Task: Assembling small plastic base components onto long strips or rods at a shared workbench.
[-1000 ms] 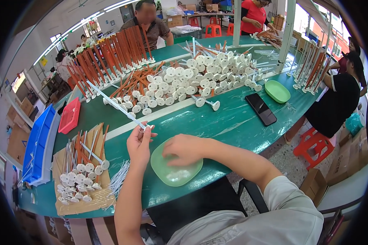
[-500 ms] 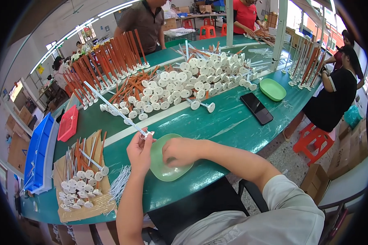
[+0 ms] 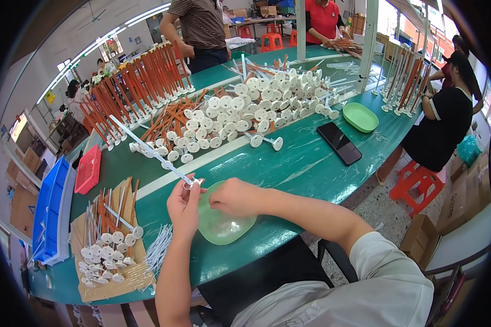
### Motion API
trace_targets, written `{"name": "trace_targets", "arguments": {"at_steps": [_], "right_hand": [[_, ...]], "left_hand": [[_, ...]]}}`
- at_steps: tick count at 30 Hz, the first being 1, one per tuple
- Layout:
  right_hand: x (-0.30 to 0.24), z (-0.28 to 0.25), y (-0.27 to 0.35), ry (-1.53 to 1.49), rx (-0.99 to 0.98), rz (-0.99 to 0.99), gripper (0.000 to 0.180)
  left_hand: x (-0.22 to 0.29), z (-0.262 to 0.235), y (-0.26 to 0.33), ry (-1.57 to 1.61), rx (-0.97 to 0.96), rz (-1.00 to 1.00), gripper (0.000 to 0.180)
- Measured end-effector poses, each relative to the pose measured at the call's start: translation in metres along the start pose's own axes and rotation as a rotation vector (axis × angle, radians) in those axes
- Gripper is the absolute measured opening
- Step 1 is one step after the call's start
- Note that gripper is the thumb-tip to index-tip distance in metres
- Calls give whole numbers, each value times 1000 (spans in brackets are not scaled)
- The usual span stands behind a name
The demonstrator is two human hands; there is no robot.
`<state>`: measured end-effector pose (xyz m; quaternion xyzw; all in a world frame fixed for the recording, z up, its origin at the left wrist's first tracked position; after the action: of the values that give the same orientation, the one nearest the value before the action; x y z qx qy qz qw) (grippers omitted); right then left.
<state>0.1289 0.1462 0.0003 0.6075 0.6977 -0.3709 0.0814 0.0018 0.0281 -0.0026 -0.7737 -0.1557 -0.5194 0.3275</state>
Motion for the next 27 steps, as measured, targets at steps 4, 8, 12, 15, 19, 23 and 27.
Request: {"name": "trace_targets", "arguments": {"at_steps": [4,8,12,15,19,23,27], "right_hand": [[-12,-12,-3,-232,125,93,9],[-5,-8,-3,-406,357,96,10],[-15,-18,-3,-464,529,52,12],[-18,-16,-5,-507,589,26,11],[-23,-13,-3,-629,611,60,9],[-21,-6,-4,-741,591,103,9],[-21,-6,-3,-552,585,-18,9]], "left_hand": [[6,-3,2,58,3,-51,31],[5,-5,3,182,-25,-97,30],[11,-3,3,557,-80,-125,28],[13,-5,3,630,-104,-116,28],[10,-7,3,739,-121,-103,31],[13,-6,4,859,-136,-106,34],[10,-6,7,892,-112,-133,35]]}}
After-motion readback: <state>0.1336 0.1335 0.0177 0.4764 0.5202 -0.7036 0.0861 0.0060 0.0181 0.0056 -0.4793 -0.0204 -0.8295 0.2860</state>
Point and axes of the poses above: each hand's wrist, its own y-axis away from the middle knuckle, its own z-axis out of the palm, x = y × z, the point moved 1 cm from there along -y, towards the middle knuckle, and after that the axes turned 11 degrees about -y, right-handed, at the moved point
